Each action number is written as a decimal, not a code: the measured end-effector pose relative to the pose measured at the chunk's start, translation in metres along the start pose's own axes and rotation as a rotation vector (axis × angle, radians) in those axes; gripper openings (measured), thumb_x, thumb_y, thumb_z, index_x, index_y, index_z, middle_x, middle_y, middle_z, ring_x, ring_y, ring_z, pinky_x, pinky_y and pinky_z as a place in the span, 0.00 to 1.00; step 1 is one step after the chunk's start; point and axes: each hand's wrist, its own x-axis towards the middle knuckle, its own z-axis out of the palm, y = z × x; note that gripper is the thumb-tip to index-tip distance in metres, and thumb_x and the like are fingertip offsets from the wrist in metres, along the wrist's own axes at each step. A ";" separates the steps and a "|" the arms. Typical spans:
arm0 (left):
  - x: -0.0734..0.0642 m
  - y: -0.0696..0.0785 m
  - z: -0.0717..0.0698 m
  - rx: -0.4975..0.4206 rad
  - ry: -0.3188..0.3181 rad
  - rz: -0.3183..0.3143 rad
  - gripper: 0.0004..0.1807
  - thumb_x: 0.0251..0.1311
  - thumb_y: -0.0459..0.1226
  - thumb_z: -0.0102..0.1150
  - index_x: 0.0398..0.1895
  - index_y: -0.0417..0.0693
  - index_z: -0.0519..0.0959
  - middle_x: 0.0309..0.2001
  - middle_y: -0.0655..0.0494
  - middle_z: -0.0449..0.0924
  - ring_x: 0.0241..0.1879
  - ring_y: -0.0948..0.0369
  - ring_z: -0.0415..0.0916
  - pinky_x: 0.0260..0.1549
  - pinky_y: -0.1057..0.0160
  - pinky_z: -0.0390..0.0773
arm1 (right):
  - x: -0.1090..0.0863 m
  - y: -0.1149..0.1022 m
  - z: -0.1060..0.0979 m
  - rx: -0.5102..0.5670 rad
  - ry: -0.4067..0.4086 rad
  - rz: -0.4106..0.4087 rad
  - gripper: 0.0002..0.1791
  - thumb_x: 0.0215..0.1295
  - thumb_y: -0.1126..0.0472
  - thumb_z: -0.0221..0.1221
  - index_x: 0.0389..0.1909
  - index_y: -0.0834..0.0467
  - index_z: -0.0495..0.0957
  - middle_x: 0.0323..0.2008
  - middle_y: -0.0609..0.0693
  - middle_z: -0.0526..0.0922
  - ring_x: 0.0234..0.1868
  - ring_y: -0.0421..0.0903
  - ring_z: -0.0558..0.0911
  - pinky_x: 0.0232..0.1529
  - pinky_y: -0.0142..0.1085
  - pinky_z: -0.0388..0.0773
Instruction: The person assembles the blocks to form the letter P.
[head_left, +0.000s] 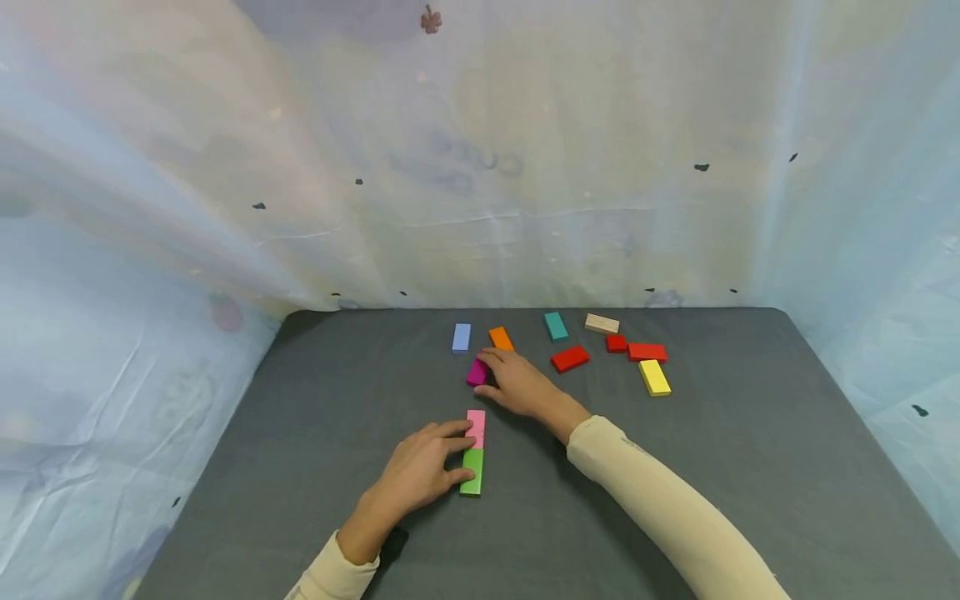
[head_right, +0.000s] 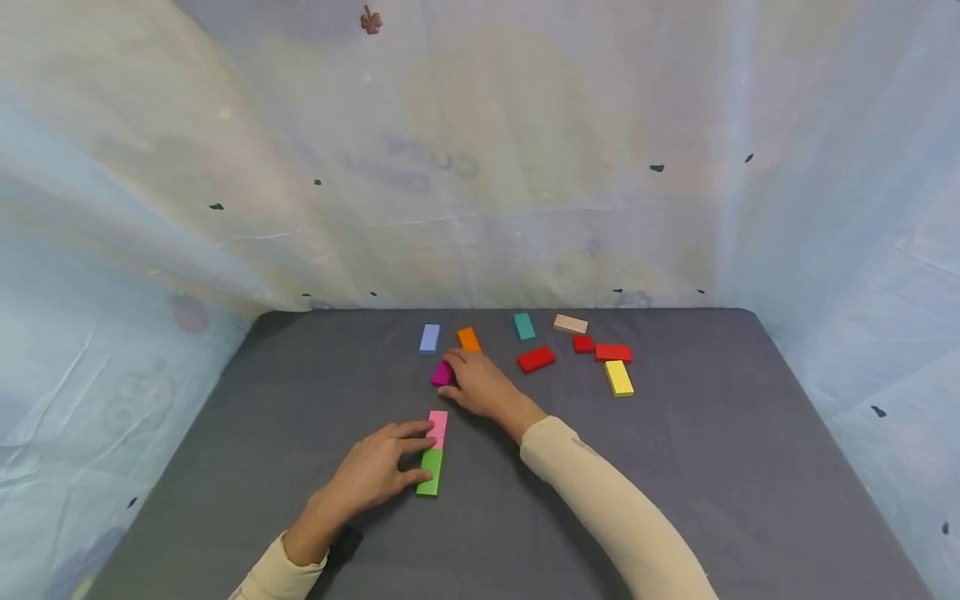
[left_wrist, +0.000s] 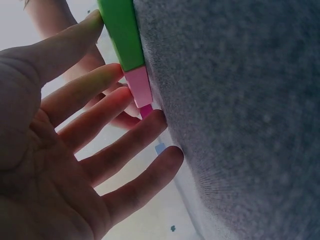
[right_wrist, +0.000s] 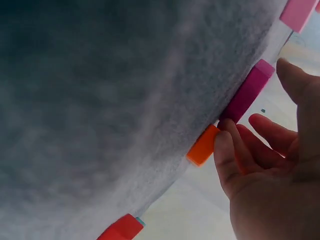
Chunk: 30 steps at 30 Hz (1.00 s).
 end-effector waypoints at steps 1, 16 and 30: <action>0.000 0.000 0.000 0.000 0.002 0.001 0.29 0.51 0.53 0.73 0.57 0.55 0.83 0.65 0.59 0.76 0.59 0.55 0.77 0.54 0.50 0.79 | 0.002 0.001 0.000 -0.016 -0.008 0.004 0.37 0.69 0.43 0.58 0.72 0.60 0.65 0.71 0.58 0.70 0.68 0.56 0.73 0.70 0.50 0.67; 0.000 0.001 0.000 -0.014 0.014 -0.001 0.29 0.51 0.52 0.74 0.57 0.55 0.83 0.65 0.60 0.77 0.59 0.56 0.77 0.54 0.50 0.79 | 0.011 0.010 0.003 -0.103 -0.042 -0.010 0.34 0.73 0.42 0.54 0.71 0.57 0.67 0.69 0.56 0.71 0.68 0.54 0.72 0.71 0.52 0.65; 0.000 0.000 0.001 -0.015 -0.006 -0.030 0.29 0.51 0.53 0.73 0.58 0.57 0.83 0.65 0.61 0.77 0.57 0.58 0.77 0.51 0.51 0.80 | 0.008 0.010 -0.001 -0.120 -0.028 -0.109 0.33 0.73 0.40 0.52 0.71 0.55 0.68 0.69 0.54 0.72 0.68 0.52 0.73 0.71 0.50 0.66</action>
